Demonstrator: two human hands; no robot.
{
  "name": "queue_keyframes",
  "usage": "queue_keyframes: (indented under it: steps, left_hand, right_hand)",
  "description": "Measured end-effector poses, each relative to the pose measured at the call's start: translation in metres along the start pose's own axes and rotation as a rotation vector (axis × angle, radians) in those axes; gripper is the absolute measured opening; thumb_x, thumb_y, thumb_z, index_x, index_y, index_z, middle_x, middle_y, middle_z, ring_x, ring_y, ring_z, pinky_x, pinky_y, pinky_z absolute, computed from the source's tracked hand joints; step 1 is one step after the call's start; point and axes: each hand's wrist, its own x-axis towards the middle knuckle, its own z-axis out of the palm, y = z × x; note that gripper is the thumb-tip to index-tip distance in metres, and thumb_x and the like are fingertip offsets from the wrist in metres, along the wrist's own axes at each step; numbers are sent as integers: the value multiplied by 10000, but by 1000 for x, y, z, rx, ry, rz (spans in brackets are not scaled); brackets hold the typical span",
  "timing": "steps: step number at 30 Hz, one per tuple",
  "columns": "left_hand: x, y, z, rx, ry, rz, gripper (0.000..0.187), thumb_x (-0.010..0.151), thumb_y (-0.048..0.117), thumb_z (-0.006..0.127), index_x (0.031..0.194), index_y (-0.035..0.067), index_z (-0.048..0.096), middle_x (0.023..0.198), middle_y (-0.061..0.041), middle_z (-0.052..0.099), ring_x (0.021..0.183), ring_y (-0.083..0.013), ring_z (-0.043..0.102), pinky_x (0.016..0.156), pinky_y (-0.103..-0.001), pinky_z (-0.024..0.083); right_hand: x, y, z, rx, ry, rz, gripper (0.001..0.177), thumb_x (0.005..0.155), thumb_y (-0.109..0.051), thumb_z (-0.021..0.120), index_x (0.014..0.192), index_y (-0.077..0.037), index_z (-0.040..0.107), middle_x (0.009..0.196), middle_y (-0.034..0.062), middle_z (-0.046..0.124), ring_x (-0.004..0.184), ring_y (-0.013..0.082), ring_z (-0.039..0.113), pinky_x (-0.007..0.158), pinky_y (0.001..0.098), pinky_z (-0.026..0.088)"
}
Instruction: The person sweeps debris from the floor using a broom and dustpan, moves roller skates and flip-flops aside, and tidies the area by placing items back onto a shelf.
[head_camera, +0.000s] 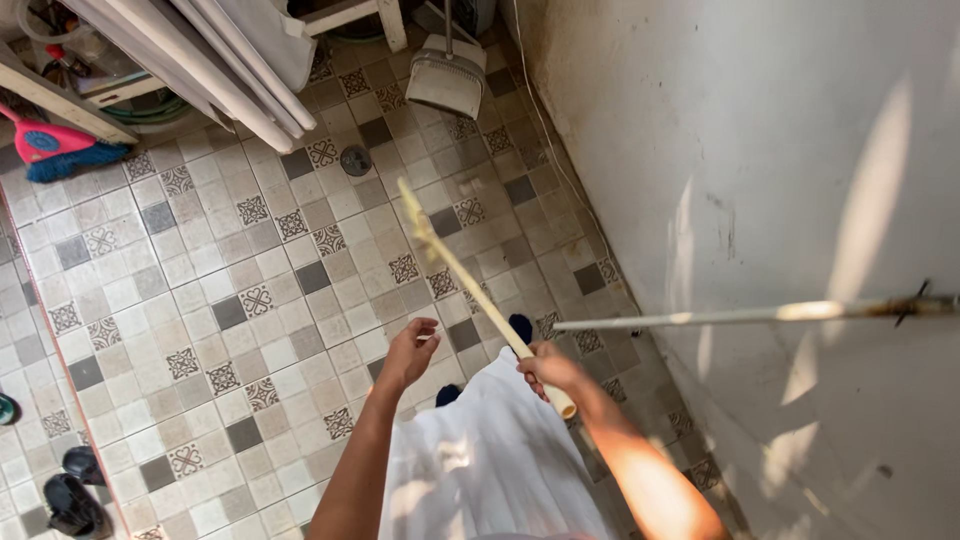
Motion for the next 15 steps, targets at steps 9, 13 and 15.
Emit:
queue_keyframes:
  steps: [9,13,15]
  left_hand:
    - [31,17,31,-93,115,-139,329,930,199,683,1242,95,655,1145,-86,733,941,-214,707,850,-349,573]
    - [46,45,42,-159,170,-139,328,928,191,678,1242,98,652,1158,-72,733,941,-195,706,855,-338,564]
    - [53,57,47,-186,181,-146,331,927,187,677,1245,96,647,1168,-70,726,944,-194,707,861,-334,561]
  right_hand:
    - [109,-16,-132,-92,367,10,316,912,0,526,1187,129,441,827,213,590,532,270,606,422,413,508]
    - [157,-49,-136,-56,266,107,189,905,20,546,1063,105,488,763,177,582,544,251,618,433,383,528]
    - [154,-65,-112,-105,207,114,141,900,24,568,1009,76,495,713,137,576,535,230,610,425,370,512]
